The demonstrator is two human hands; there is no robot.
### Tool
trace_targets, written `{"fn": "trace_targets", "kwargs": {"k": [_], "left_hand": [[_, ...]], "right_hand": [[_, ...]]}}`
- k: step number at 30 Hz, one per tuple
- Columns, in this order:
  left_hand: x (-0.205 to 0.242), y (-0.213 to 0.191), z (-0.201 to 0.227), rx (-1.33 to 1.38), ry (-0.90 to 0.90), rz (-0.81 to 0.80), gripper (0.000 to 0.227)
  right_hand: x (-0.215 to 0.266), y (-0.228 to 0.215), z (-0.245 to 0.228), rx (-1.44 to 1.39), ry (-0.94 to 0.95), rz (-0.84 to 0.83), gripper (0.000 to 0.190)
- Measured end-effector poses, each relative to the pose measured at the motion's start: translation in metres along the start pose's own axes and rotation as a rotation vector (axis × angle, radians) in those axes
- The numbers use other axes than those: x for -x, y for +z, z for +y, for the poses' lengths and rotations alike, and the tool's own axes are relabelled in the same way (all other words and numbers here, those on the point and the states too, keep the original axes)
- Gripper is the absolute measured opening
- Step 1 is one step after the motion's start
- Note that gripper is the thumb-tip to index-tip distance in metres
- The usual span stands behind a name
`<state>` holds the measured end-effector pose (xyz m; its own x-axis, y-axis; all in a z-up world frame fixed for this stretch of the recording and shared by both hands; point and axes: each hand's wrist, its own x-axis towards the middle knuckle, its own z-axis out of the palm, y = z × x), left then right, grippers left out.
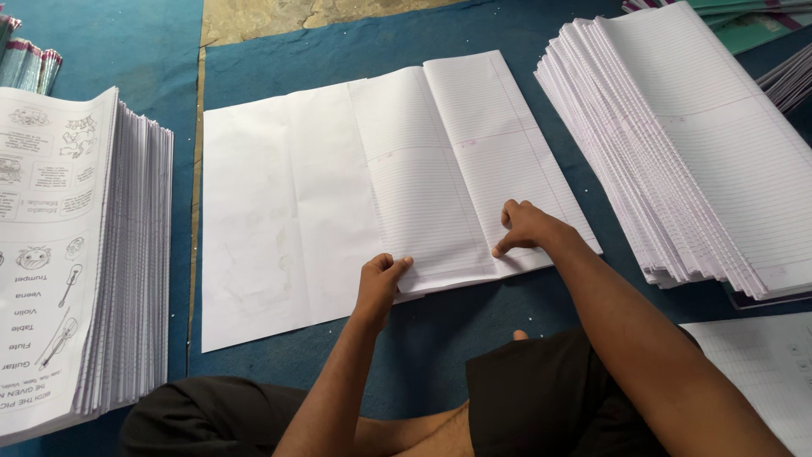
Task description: The person sits on a blue floor mat and assembles notebooks by inserting printed sheets into lined paper covers. They repeatedly fold the covers, insert the sheets, and place the completed units into a growing stack.
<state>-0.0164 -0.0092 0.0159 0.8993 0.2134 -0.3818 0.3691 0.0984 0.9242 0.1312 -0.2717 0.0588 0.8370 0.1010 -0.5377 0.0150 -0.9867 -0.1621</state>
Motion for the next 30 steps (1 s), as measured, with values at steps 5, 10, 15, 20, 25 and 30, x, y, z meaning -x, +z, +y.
{"fn": "trace_targets", "kwargs": {"k": [5,10,15,20,25,30], "left_hand": [[0.002,0.002,0.001,0.018,-0.02,0.012,0.022],[0.001,0.0,0.0,0.026,-0.018,0.0,0.022],[0.001,-0.001,-0.003,0.051,-0.017,-0.004,0.023],[0.003,0.0,-0.001,0.038,-0.035,-0.006,0.022],[0.003,0.002,0.0,0.029,-0.023,-0.01,0.022],[-0.001,0.001,0.0,0.006,-0.019,-0.022,0.025]], "right_hand": [[0.005,0.001,-0.003,-0.005,-0.011,0.063,0.086],[0.001,0.007,-0.006,-0.003,-0.003,0.113,0.085],[-0.006,0.01,-0.005,0.033,-0.012,0.122,0.089],[-0.005,0.01,-0.007,0.013,0.01,0.109,0.088],[-0.004,0.009,-0.006,0.003,0.007,0.108,0.085],[-0.009,0.012,-0.004,-0.002,0.012,0.096,0.084]]}}
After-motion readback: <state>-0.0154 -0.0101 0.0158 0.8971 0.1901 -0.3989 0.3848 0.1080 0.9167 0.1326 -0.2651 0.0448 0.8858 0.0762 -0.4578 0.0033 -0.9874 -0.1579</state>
